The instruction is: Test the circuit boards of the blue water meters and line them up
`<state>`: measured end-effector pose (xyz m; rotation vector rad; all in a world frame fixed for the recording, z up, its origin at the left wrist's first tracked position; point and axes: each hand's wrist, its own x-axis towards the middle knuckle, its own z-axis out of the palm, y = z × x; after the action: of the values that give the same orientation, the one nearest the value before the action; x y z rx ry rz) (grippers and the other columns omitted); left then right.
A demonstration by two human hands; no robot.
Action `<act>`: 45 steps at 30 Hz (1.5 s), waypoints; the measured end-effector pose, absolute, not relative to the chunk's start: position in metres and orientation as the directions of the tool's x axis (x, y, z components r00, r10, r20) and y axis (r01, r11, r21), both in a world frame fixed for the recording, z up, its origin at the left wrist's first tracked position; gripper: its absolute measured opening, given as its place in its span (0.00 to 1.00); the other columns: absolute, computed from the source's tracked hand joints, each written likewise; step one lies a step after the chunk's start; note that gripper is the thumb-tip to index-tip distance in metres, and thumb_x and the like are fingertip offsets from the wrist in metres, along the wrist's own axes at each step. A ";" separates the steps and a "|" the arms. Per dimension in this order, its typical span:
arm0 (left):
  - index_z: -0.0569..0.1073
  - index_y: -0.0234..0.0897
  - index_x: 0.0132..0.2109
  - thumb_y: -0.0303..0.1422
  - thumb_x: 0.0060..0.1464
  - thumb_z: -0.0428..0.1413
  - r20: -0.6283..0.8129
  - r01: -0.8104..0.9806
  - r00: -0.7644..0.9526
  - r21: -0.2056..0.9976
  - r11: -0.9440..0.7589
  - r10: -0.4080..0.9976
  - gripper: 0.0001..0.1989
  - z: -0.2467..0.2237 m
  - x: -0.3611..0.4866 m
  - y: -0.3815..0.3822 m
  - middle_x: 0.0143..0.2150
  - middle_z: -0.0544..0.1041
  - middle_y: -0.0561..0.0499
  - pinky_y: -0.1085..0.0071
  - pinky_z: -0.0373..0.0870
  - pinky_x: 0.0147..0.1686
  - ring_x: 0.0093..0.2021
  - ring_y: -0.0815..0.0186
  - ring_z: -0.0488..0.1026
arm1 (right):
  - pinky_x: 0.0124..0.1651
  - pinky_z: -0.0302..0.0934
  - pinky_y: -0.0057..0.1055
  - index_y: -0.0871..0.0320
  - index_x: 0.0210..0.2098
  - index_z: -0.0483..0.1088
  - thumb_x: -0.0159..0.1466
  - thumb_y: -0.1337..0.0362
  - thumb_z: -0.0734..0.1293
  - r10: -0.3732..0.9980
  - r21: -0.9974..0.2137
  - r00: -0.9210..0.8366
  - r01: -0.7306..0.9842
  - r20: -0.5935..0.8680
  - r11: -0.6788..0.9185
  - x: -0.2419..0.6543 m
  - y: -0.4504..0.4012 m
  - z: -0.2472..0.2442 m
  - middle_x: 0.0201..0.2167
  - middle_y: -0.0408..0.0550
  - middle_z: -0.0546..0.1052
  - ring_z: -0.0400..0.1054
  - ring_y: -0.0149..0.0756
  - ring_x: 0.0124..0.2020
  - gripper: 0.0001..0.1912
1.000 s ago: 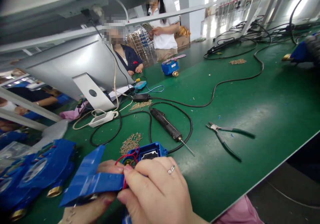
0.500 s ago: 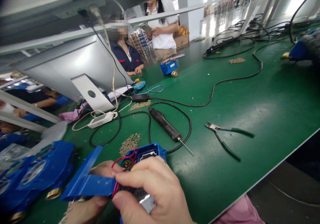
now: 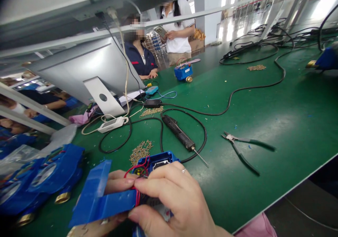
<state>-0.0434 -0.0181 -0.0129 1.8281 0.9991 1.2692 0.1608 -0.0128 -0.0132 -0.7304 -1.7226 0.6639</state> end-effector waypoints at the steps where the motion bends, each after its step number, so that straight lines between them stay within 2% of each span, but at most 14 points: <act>1: 0.77 0.47 0.48 0.33 0.46 0.66 0.440 0.226 0.239 0.842 -0.491 0.865 0.19 -0.014 -0.044 -0.018 0.41 0.80 0.50 0.74 0.77 0.39 0.39 0.61 0.79 | 0.40 0.68 0.28 0.59 0.43 0.73 0.56 0.68 0.73 0.752 -0.741 -0.219 0.148 0.621 0.655 0.161 -0.013 -0.013 0.36 0.48 0.77 0.72 0.33 0.38 0.15; 9: 0.73 0.45 0.53 0.41 0.48 0.64 0.525 0.487 0.371 0.592 -0.642 0.766 0.24 -0.023 -0.056 -0.017 0.46 0.79 0.51 0.75 0.74 0.48 0.44 0.63 0.78 | 0.40 0.68 0.28 0.60 0.43 0.71 0.60 0.68 0.70 0.748 -0.732 -0.222 0.165 0.626 0.661 0.162 -0.015 -0.016 0.36 0.48 0.77 0.72 0.33 0.37 0.11; 12: 0.71 0.47 0.55 0.38 0.48 0.65 0.521 0.489 0.405 0.571 -0.659 0.752 0.27 -0.018 -0.057 -0.018 0.47 0.79 0.52 0.74 0.75 0.46 0.44 0.63 0.78 | 0.41 0.67 0.27 0.60 0.42 0.71 0.59 0.68 0.71 0.735 -0.719 -0.241 0.166 0.634 0.675 0.165 -0.016 -0.014 0.37 0.47 0.77 0.71 0.33 0.39 0.11; 16: 0.69 0.46 0.57 0.38 0.49 0.64 0.478 0.447 0.505 0.567 -0.692 0.719 0.27 -0.008 -0.056 -0.016 0.48 0.79 0.48 0.66 0.76 0.47 0.47 0.57 0.77 | 0.44 0.65 0.24 0.59 0.42 0.70 0.60 0.71 0.69 0.752 -0.752 -0.265 0.123 0.603 0.647 0.168 -0.016 -0.010 0.38 0.46 0.76 0.70 0.31 0.41 0.10; 20: 0.67 0.42 0.59 0.42 0.50 0.63 0.404 0.396 0.592 0.608 -0.688 0.698 0.30 0.010 -0.050 -0.007 0.52 0.76 0.46 0.67 0.69 0.54 0.52 0.57 0.74 | 0.44 0.64 0.22 0.55 0.40 0.71 0.61 0.69 0.68 0.840 -0.870 -0.294 0.051 0.457 0.491 0.171 -0.010 -0.010 0.37 0.42 0.75 0.69 0.28 0.39 0.08; 23: 0.64 0.42 0.60 0.33 0.48 0.64 0.260 0.274 0.724 0.741 -0.612 0.639 0.32 0.031 -0.047 0.006 0.56 0.72 0.47 0.70 0.68 0.54 0.51 0.60 0.73 | 0.40 0.63 0.21 0.53 0.38 0.72 0.61 0.66 0.68 0.908 -0.950 -0.290 -0.010 0.302 0.313 0.173 -0.005 -0.011 0.35 0.41 0.74 0.68 0.27 0.36 0.05; 25: 0.64 0.40 0.60 0.22 0.44 0.58 0.178 0.241 0.804 0.775 -0.584 0.568 0.34 0.044 -0.048 0.016 0.56 0.71 0.47 0.68 0.66 0.55 0.52 0.59 0.71 | 0.38 0.63 0.22 0.54 0.37 0.73 0.60 0.63 0.69 0.935 -0.983 -0.301 -0.052 0.186 0.178 0.174 -0.002 -0.012 0.34 0.42 0.74 0.67 0.28 0.35 0.05; 26: 0.65 0.38 0.59 0.19 0.42 0.55 0.142 0.229 0.838 0.785 -0.576 0.528 0.34 0.049 -0.050 0.022 0.56 0.71 0.46 0.68 0.66 0.55 0.51 0.59 0.71 | 0.37 0.63 0.23 0.55 0.36 0.74 0.60 0.62 0.70 0.939 -0.990 -0.315 -0.080 0.134 0.115 0.174 -0.002 -0.013 0.33 0.43 0.74 0.67 0.29 0.34 0.06; 29: 0.68 0.32 0.55 0.19 0.48 0.52 0.082 0.203 0.900 0.792 -0.576 0.429 0.26 0.050 -0.054 0.034 0.52 0.74 0.44 0.69 0.66 0.53 0.49 0.60 0.71 | 0.31 0.62 0.23 0.58 0.35 0.74 0.57 0.58 0.72 0.938 -0.984 -0.345 -0.167 0.003 -0.058 0.175 -0.001 -0.015 0.31 0.45 0.74 0.65 0.27 0.28 0.11; 31: 0.71 0.32 0.52 0.23 0.55 0.51 0.104 0.222 0.882 0.768 -0.601 0.460 0.17 0.044 -0.052 0.037 0.50 0.75 0.44 0.71 0.67 0.51 0.47 0.62 0.72 | 0.27 0.62 0.22 0.60 0.35 0.74 0.56 0.57 0.73 0.938 -0.969 -0.340 -0.207 -0.060 -0.137 0.176 -0.001 -0.015 0.28 0.45 0.74 0.64 0.25 0.25 0.13; 34: 0.74 0.33 0.43 0.28 0.60 0.50 0.220 0.271 0.774 0.733 -0.624 0.594 0.08 0.032 -0.042 0.037 0.40 0.77 0.47 0.75 0.69 0.42 0.38 0.67 0.72 | 0.26 0.62 0.21 0.61 0.34 0.74 0.54 0.58 0.74 0.945 -0.956 -0.315 -0.243 -0.083 -0.165 0.175 0.002 -0.014 0.25 0.44 0.73 0.64 0.24 0.22 0.14; 37: 0.73 0.32 0.36 0.33 0.60 0.52 0.291 0.283 0.694 0.731 -0.621 0.659 0.09 0.027 -0.031 0.034 0.32 0.75 0.50 0.75 0.68 0.36 0.32 0.69 0.69 | 0.26 0.62 0.19 0.61 0.32 0.74 0.53 0.58 0.75 0.951 -0.954 -0.303 -0.265 -0.055 -0.140 0.172 0.005 -0.010 0.22 0.43 0.73 0.65 0.24 0.21 0.13; 40: 0.71 0.34 0.32 0.35 0.59 0.53 0.304 0.282 0.678 0.734 -0.618 0.669 0.10 0.027 -0.025 0.034 0.30 0.74 0.52 0.73 0.67 0.38 0.33 0.68 0.69 | 0.25 0.63 0.19 0.62 0.31 0.74 0.53 0.59 0.75 0.953 -0.950 -0.299 -0.280 -0.049 -0.137 0.170 0.006 -0.007 0.21 0.43 0.73 0.65 0.23 0.21 0.13; 45: 0.72 0.35 0.34 0.35 0.60 0.53 0.252 0.316 0.691 0.738 -0.596 0.678 0.09 0.029 -0.026 0.037 0.31 0.74 0.52 0.70 0.69 0.40 0.33 0.68 0.70 | 0.26 0.64 0.19 0.62 0.32 0.73 0.52 0.60 0.76 0.954 -0.947 -0.291 -0.284 -0.068 -0.154 0.170 0.006 -0.008 0.20 0.42 0.73 0.66 0.24 0.21 0.13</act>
<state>-0.0261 0.0374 0.0292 2.2183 0.7570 0.6876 0.1700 0.0062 -0.0076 -0.9078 -1.1125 1.6280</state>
